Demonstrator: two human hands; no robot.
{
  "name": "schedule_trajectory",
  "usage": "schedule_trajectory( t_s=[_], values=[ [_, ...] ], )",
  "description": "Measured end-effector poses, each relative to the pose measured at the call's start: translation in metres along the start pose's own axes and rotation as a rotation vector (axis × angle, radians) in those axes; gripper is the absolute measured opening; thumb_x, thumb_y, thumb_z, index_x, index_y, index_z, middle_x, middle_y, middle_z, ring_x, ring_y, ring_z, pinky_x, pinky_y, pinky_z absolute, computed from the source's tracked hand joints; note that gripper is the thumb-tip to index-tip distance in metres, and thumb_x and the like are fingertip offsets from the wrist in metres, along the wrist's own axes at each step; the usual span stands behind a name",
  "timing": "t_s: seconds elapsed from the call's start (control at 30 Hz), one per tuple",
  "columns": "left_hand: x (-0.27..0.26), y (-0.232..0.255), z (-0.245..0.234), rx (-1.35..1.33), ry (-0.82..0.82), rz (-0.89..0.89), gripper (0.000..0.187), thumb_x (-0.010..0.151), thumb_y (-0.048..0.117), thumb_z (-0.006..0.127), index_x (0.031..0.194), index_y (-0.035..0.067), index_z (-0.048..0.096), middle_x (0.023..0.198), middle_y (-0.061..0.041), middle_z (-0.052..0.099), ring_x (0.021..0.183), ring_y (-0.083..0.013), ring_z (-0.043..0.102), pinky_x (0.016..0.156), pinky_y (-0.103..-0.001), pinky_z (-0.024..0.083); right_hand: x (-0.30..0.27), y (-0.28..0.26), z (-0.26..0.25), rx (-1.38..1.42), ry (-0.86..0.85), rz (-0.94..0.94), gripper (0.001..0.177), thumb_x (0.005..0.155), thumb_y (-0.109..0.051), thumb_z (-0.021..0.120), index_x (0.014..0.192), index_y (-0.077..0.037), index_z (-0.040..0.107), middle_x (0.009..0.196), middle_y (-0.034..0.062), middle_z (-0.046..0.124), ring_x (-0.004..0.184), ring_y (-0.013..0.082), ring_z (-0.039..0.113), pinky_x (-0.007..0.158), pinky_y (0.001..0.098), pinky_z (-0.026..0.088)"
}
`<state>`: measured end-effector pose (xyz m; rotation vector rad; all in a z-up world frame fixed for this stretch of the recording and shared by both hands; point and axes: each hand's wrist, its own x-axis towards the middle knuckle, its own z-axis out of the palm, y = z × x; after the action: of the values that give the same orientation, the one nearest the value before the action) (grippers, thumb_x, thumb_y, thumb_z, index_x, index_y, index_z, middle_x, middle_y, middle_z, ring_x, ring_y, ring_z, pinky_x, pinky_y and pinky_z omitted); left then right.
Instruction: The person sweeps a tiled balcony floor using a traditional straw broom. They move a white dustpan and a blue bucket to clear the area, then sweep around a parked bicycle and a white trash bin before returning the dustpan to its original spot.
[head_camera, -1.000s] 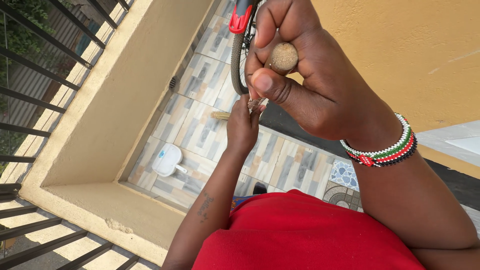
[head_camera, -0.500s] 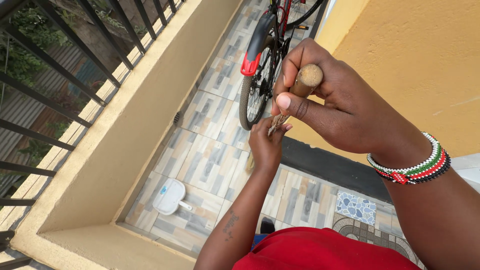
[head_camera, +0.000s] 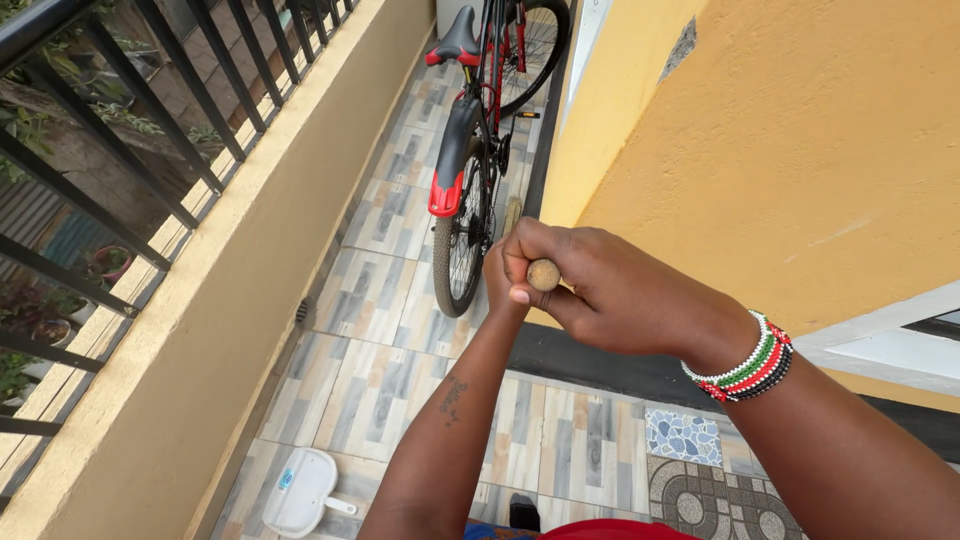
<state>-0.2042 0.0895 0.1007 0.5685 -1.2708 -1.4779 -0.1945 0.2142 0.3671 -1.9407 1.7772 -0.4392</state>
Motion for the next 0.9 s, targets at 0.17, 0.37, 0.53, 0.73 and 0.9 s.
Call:
schedule_trajectory(
  t_s=[0.17, 0.37, 0.53, 0.73, 0.9],
  values=[
    [0.061, -0.049, 0.021, 0.021, -0.091, 0.046, 0.041, 0.091, 0.024, 0.068, 0.125, 0.002, 0.059, 0.123, -0.015, 0.060, 0.107, -0.0288, 0.064, 0.089, -0.038, 0.052, 0.017, 0.013, -0.017, 0.002, 0.080, -0.122, 0.016, 0.090, -0.005, 0.065, 0.092, -0.011, 0.050, 0.085, 0.0085, 0.068, 0.075, 0.0270, 0.066, 0.066, 0.0395, 0.050],
    [0.137, -0.109, 0.016, 0.398, -0.079, 0.343, 0.063, 0.089, 0.029, 0.069, 0.143, 0.004, 0.051, 0.140, -0.020, 0.051, 0.117, -0.0386, 0.061, 0.097, -0.044, 0.050, 0.066, 0.084, -0.004, -0.117, 0.158, -0.303, 0.018, 0.082, 0.008, 0.062, 0.091, -0.006, 0.054, 0.091, 0.0133, 0.067, 0.089, 0.0380, 0.064, 0.074, 0.0449, 0.050],
    [0.126, -0.106, -0.039, 0.987, -0.162, -0.003, 0.094, 0.072, 0.025, 0.085, 0.151, 0.006, 0.037, 0.149, -0.023, 0.044, 0.126, -0.0424, 0.056, 0.102, -0.045, 0.049, 0.126, 0.209, 0.073, 0.112, 0.338, -0.070, 0.021, 0.079, 0.016, 0.057, 0.087, -0.004, 0.055, 0.084, 0.0130, 0.065, 0.079, 0.0316, 0.062, 0.075, 0.0398, 0.052],
    [0.061, -0.093, -0.099, 1.009, -0.332, -0.268, 0.075, 0.076, 0.029, 0.088, 0.141, 0.011, 0.054, 0.143, -0.014, 0.053, 0.127, -0.0342, 0.058, 0.104, -0.042, 0.049, 0.142, 0.288, 0.146, 0.389, 0.640, 0.443, 0.027, 0.094, 0.002, 0.071, 0.078, -0.005, 0.051, 0.078, 0.0142, 0.067, 0.073, 0.0252, 0.057, 0.072, 0.0414, 0.052],
    [0.038, -0.094, -0.133, 1.001, -0.416, -0.442, 0.065, 0.084, 0.035, 0.081, 0.139, 0.012, 0.057, 0.140, -0.013, 0.058, 0.119, -0.0311, 0.065, 0.100, -0.041, 0.051, 0.150, 0.293, 0.154, 0.100, 0.569, 0.049, 0.027, 0.066, 0.020, 0.055, 0.072, -0.006, 0.056, 0.081, 0.0097, 0.071, 0.086, 0.0259, 0.066, 0.073, 0.0385, 0.051]
  ],
)
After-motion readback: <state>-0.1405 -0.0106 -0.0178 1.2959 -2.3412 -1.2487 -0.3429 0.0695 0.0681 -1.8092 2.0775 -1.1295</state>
